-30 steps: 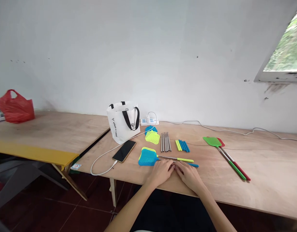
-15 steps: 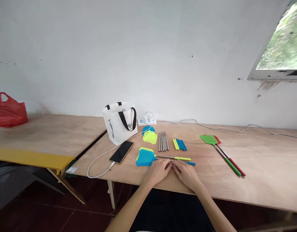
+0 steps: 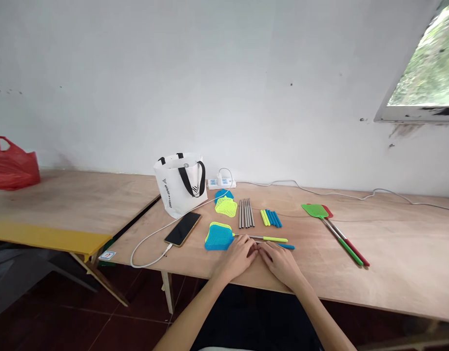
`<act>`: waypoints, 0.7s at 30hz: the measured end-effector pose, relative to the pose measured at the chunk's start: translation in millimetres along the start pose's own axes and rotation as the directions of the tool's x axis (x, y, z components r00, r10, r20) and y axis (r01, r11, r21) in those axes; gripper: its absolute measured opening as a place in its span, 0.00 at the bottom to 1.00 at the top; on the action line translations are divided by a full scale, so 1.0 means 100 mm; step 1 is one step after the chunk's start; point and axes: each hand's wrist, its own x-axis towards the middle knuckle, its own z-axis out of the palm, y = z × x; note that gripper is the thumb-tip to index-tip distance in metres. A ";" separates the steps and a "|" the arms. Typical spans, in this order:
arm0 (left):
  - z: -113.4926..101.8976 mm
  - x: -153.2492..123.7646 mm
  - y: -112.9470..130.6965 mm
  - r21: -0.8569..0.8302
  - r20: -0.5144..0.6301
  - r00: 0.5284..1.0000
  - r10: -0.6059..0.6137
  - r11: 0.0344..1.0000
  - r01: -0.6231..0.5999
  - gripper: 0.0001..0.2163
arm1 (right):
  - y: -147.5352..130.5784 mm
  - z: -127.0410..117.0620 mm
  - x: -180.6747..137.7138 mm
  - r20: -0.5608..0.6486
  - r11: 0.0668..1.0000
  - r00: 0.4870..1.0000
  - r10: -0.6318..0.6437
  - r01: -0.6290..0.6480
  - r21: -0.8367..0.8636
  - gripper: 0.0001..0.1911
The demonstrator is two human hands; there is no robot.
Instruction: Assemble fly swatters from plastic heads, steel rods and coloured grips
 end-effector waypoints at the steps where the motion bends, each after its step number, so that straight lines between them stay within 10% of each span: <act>1: 0.00 0.00 0.00 0.009 -0.001 1.000 0.005 1.000 -0.005 0.01 | 0.01 0.01 0.00 0.000 1.000 1.000 -0.001 0.001 -0.003 0.15; 21: 0.03 0.01 -0.02 0.066 -0.005 0.999 0.032 0.997 -0.032 0.03 | 0.01 0.02 0.00 -0.024 1.000 1.000 -0.012 0.013 0.014 0.15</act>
